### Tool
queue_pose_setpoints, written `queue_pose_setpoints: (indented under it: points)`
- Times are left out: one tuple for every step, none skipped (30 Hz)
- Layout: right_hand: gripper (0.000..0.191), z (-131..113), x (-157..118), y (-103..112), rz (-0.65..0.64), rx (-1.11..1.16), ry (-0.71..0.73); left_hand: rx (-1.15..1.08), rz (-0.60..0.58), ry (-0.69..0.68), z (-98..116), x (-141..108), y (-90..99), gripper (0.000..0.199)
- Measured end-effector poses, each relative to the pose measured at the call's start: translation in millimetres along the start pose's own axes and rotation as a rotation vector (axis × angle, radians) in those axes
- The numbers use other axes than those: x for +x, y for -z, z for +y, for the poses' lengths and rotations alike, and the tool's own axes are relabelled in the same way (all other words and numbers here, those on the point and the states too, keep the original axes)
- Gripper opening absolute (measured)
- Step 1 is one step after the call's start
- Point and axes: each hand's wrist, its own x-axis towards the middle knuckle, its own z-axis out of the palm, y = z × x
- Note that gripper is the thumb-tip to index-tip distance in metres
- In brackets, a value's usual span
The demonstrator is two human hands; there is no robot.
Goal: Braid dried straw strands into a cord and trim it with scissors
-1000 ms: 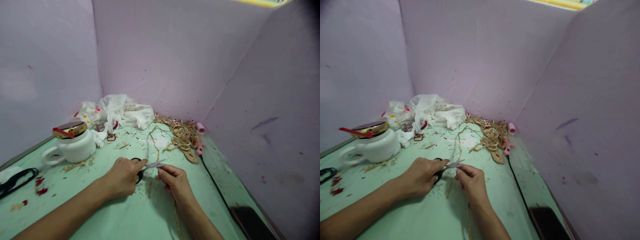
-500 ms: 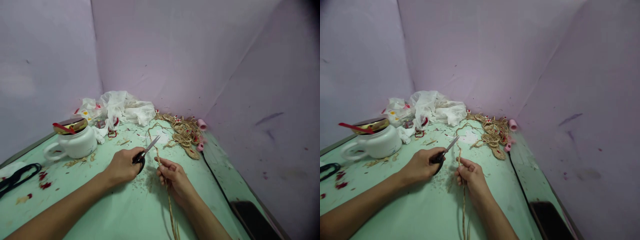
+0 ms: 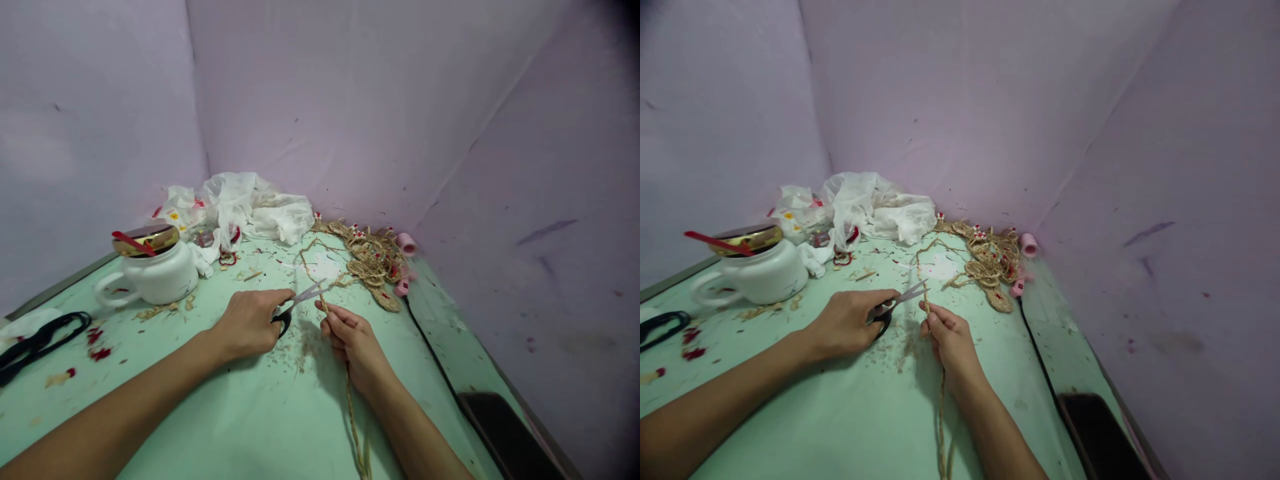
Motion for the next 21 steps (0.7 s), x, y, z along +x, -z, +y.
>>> queue_pose_setpoints:
  points:
    - [0.038,0.3,0.3,0.5,-0.020,0.030,-0.011,0.016,-0.005,-0.032,-0.5,-0.2,-0.6,0.043]
    - [0.036,0.4,0.4,1.0,-0.044,0.069,-0.025,0.040,-0.010,-0.065,-1.1,-0.4,-1.5,0.046]
    - [0.034,0.1,0.2,1.4,-0.071,0.112,-0.041,0.068,-0.015,-0.098,-1.5,-0.7,-2.7,0.049]
    - [0.031,-0.5,-0.1,1.8,-0.100,0.156,-0.055,0.094,-0.022,-0.127,-1.9,-0.9,-4.1,0.051]
    - [0.030,-1.2,-0.5,2.1,-0.131,0.200,-0.066,0.114,-0.029,-0.150,-2.2,-1.1,-5.6,0.053]
    - [0.029,-2.0,-0.9,2.4,-0.159,0.238,-0.075,0.126,-0.033,-0.165,-2.5,-1.3,-7.1,0.054]
    - [0.028,-2.7,-1.3,2.7,-0.184,0.270,-0.084,0.132,-0.031,-0.171,-2.8,-1.5,-8.6,0.055]
    - [0.027,-3.2,-1.6,2.9,-0.206,0.295,-0.092,0.133,-0.030,-0.172,-3.3,-1.6,-10.0,0.055]
    - [0.025,-3.4,-1.7,3.0,-0.222,0.313,-0.098,0.133,-0.027,-0.170,-3.8,-1.6,-11.2,0.056]
    - [0.024,-3.4,-1.8,3.1,-0.231,0.322,-0.102,0.131,-0.023,-0.166,-4.4,-1.6,-12.3,0.056]
    - [0.022,-3.1,-1.8,3.1,-0.234,0.323,-0.104,0.129,-0.022,-0.165,-5.2,-1.6,-13.1,0.056]
    - [0.021,-2.8,-1.7,3.1,-0.235,0.318,-0.104,0.126,-0.023,-0.168,-6.0,-1.6,-13.8,0.057]
    - [0.021,-2.4,-1.7,3.1,-0.234,0.310,-0.102,0.123,-0.026,-0.171,-6.7,-1.6,-14.2,0.057]
    - [0.021,-2.2,-1.8,3.0,-0.232,0.300,-0.099,0.123,-0.031,-0.174,-7.4,-1.6,-14.5,0.057]
    - [0.022,-2.0,-1.9,2.9,-0.230,0.291,-0.097,0.125,-0.034,-0.174,-7.9,-1.5,-14.5,0.056]
    - [0.023,-1.9,-2.0,2.7,-0.228,0.283,-0.095,0.127,-0.038,-0.174,-8.3,-1.5,-14.3,0.055]
    - [0.024,-1.9,-2.2,2.6,-0.225,0.278,-0.094,0.127,-0.040,-0.171,-8.5,-1.4,-13.8,0.053]
    - [0.024,-2.0,-2.4,2.4,-0.222,0.276,-0.093,0.123,-0.042,-0.166,-8.4,-1.3,-13.1,0.051]
    - [0.025,-2.0,-2.6,2.2,-0.220,0.273,-0.094,0.113,-0.046,-0.157,-8.2,-1.1,-12.0,0.049]
    - [0.026,-1.9,-2.7,1.9,-0.220,0.271,-0.098,0.098,-0.045,-0.143,-7.9,-0.9,-10.8,0.046]
    - [0.026,-1.6,-2.7,1.4,-0.218,0.267,-0.100,0.079,-0.038,-0.121,-7.5,-0.7,-9.5,0.043]
